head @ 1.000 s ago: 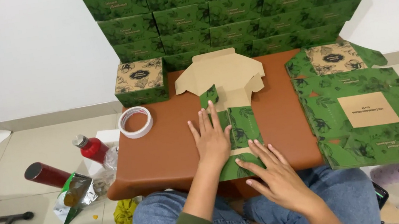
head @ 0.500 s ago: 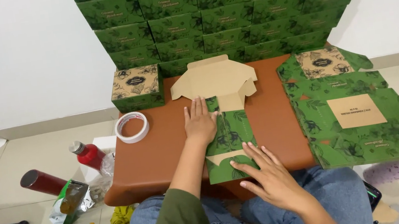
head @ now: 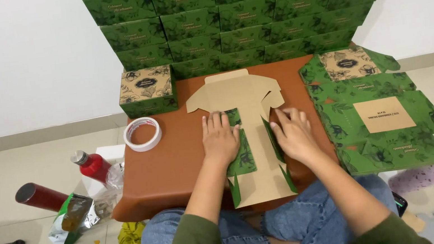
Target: Assembling cardboard boxes by folding pre-scored sheets and tucking in the flaps.
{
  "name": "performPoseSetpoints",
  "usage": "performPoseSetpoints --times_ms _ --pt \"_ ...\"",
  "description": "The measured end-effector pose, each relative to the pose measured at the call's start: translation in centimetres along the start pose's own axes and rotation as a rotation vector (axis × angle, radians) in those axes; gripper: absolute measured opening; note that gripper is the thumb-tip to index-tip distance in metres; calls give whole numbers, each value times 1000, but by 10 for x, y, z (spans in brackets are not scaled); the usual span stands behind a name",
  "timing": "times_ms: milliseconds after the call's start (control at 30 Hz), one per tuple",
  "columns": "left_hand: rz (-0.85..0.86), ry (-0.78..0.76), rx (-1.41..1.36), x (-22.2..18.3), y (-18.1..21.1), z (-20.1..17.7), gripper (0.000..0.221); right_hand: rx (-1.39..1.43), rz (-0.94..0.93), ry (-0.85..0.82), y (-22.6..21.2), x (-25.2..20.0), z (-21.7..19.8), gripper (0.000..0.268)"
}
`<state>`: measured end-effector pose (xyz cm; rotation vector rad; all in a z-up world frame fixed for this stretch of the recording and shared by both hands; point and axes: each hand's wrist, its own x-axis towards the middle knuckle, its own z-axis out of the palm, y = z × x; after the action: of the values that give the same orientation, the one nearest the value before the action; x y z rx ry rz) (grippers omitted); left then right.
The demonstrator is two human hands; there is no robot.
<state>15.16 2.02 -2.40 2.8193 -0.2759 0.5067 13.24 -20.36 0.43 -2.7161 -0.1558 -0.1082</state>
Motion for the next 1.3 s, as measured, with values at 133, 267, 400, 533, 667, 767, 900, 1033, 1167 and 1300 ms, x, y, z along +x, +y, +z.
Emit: performPoseSetpoints --times_ms 133,267,400,533,667,767,900,1033,1167,1300 --pt "-24 -28 -32 1 -1 1 61 -71 -59 -45 -29 9 -4 48" --pt "-32 -9 -32 2 -4 5 56 -150 -127 -50 -36 22 7 45" --pt "-204 114 -8 7 -3 11 36 -181 -108 13 -22 52 27 44" --pt "-329 48 -68 11 -2 9 31 -82 -97 25 -35 52 28 49" --pt "-258 -2 -116 9 -1 2 32 62 -104 8 -48 45 17 50" --pt "-219 -7 -144 7 0 -1 34 132 -100 -2 -47 42 13 50" --pt "-118 -34 -233 9 0 -4 31 206 -85 22 -29 46 19 46" --pt "-79 -36 -240 8 -1 -4 31 264 -119 59 -17 50 18 35" --pt "-44 -35 -196 10 -3 6 33 240 -279 70 -17 58 17 31" --pt "-26 -30 -172 13 -9 14 36 125 -375 13 -19 77 14 39"
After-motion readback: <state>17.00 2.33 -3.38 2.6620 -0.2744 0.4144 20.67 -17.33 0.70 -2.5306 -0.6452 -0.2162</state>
